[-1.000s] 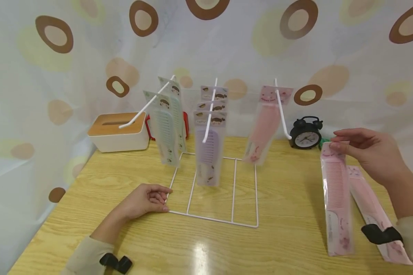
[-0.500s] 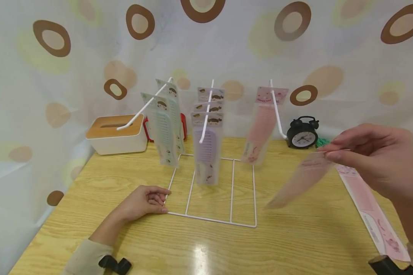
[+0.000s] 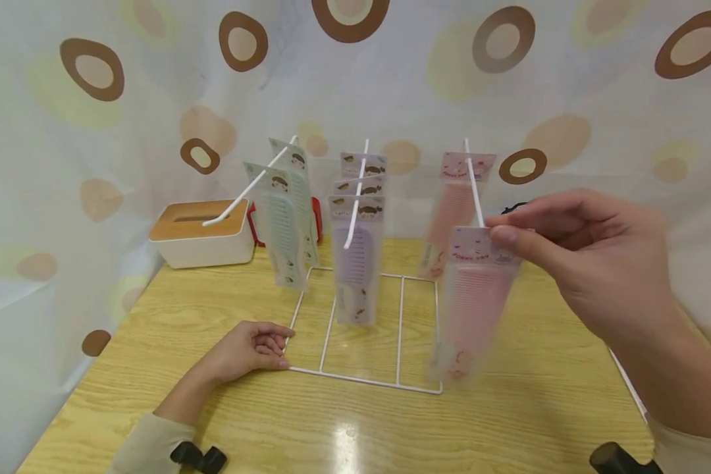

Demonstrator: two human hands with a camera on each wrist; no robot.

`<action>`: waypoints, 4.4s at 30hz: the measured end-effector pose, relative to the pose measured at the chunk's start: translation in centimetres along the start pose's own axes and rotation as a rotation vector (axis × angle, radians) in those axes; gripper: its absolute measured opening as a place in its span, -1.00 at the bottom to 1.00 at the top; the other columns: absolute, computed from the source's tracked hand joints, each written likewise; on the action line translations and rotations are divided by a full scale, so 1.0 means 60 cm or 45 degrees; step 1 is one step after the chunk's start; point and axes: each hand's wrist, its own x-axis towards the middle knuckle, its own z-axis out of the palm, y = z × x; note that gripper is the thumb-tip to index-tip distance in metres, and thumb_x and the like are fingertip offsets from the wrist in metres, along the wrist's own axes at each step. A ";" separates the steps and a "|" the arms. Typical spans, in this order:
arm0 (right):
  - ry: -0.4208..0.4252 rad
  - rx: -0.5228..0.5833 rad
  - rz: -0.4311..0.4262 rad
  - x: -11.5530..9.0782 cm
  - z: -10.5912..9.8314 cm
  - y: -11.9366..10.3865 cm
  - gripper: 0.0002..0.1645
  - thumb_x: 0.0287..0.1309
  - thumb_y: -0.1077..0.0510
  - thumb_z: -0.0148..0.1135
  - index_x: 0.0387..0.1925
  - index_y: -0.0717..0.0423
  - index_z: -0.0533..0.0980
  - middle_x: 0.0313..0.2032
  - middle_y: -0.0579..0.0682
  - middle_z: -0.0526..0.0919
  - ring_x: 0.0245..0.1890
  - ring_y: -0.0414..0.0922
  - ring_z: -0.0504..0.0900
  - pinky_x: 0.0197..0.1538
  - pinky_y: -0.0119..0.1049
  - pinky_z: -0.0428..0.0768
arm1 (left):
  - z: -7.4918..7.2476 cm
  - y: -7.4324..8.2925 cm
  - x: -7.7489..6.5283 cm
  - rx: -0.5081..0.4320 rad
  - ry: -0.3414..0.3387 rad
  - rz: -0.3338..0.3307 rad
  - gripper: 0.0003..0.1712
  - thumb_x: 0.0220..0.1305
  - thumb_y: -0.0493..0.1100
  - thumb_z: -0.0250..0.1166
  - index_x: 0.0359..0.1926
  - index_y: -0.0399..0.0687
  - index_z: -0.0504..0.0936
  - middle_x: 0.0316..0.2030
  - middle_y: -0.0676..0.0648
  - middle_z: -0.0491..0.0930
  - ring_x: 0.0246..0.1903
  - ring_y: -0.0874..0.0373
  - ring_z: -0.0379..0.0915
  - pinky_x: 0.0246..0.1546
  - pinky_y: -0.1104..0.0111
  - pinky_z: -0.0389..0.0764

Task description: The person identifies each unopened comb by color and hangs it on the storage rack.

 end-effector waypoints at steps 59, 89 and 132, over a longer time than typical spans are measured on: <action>-0.049 -1.208 0.762 -0.118 -0.369 0.155 -0.58 0.33 0.22 0.26 0.17 0.25 0.48 -0.15 -0.68 0.58 -0.22 -0.65 0.61 -0.22 -0.69 0.59 | 0.000 -0.001 0.008 0.031 -0.004 0.009 -0.41 0.06 -0.32 0.53 0.14 -0.38 0.58 -0.26 -0.16 0.60 -0.31 0.16 0.59 -0.25 0.46 0.68; -0.335 -1.660 0.952 -0.187 -0.481 0.205 0.08 0.03 -0.11 0.53 0.47 0.16 0.23 0.11 0.43 0.45 -0.35 -0.08 0.44 -0.38 -0.37 0.33 | -0.002 -0.002 -0.003 0.020 -0.003 0.003 -0.40 0.07 -0.32 0.52 0.16 -0.38 0.57 -0.22 -0.20 0.60 -0.30 0.16 0.56 -0.28 0.48 0.67; 0.013 0.331 0.045 -0.053 -0.029 0.012 -0.26 0.15 0.77 -0.12 0.39 0.54 0.14 -0.16 0.38 0.72 -0.15 0.10 0.75 -0.01 -0.29 0.71 | 0.000 -0.003 0.001 0.019 0.001 0.011 -0.40 0.07 -0.31 0.53 0.15 -0.36 0.59 -0.24 -0.16 0.60 -0.31 0.16 0.58 -0.26 0.48 0.67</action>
